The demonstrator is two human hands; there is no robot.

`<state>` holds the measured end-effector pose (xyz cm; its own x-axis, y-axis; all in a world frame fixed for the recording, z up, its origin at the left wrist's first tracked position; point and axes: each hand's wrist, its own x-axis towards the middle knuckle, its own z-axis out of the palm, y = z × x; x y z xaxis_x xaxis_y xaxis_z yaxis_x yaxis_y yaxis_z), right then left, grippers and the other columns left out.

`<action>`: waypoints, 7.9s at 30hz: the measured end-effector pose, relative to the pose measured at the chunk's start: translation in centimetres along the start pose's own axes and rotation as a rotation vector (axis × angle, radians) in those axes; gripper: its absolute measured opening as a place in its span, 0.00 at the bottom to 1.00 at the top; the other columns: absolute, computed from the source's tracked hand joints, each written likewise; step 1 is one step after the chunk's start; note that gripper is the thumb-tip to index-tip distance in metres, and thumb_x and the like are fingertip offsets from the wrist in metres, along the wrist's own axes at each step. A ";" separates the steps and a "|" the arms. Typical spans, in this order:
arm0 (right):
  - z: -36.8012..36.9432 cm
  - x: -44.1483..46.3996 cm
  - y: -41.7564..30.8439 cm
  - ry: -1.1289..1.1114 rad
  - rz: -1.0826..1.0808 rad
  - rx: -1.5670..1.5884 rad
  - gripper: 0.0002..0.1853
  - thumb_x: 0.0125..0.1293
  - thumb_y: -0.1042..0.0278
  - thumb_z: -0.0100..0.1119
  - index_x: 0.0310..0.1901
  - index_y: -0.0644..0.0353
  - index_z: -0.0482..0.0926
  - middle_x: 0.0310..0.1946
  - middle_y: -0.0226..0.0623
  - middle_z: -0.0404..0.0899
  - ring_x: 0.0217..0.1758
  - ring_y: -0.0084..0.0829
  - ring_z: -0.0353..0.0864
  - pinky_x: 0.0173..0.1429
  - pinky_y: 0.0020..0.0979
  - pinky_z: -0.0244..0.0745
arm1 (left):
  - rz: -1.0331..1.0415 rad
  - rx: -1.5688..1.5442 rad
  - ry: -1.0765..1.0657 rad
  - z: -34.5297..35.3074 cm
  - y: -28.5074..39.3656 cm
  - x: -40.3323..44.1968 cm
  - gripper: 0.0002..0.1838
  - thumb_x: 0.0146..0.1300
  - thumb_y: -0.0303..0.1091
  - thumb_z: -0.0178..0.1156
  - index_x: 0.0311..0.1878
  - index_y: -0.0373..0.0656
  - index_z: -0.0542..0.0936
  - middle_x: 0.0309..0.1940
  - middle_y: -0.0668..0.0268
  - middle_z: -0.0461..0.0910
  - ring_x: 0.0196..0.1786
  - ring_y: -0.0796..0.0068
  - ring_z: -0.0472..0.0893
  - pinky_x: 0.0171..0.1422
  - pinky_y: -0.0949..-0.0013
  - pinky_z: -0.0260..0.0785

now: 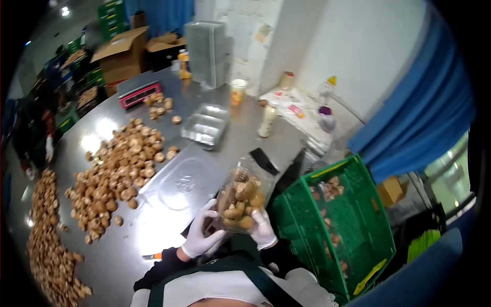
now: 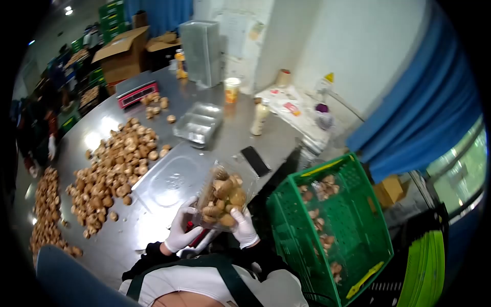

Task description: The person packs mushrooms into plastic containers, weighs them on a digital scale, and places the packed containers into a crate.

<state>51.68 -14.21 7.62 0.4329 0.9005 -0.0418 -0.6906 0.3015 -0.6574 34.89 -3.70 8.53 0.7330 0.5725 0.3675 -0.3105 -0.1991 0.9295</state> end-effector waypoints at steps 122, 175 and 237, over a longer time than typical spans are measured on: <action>22.7 15.2 41.1 -1.191 -0.600 -1.626 0.35 0.40 0.60 0.67 0.56 0.53 0.70 0.49 0.43 0.69 0.53 0.48 0.65 0.57 0.44 0.64 | -0.547 1.172 0.737 -31.9 -3.8 -21.9 0.43 0.40 0.53 0.68 0.63 0.60 0.65 0.64 0.44 0.50 0.62 0.37 0.57 0.63 0.48 0.57; 1.9 13.0 4.3 -0.304 -0.395 -1.407 0.18 0.55 0.81 0.52 0.50 0.67 0.72 0.49 0.46 0.73 0.54 0.41 0.72 0.61 0.35 0.64 | -0.100 1.087 0.174 -8.8 -2.1 3.4 0.43 0.45 0.51 0.66 0.66 0.57 0.62 0.60 0.46 0.59 0.60 0.43 0.63 0.61 0.52 0.60; 8.5 11.9 4.8 -0.308 -0.412 -1.333 0.22 0.53 0.79 0.56 0.52 0.62 0.71 0.49 0.42 0.75 0.49 0.35 0.76 0.53 0.30 0.70 | 0.068 0.429 0.614 -12.1 0.0 -0.4 0.21 0.60 0.32 0.56 0.58 0.41 0.70 0.48 0.55 0.73 0.50 0.58 0.74 0.55 0.67 0.66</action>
<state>48.59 0.67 10.40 0.2047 0.9057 0.3712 0.5775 0.1945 -0.7929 27.28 5.75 8.03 0.2125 0.8634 0.4576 0.0125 -0.4706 0.8822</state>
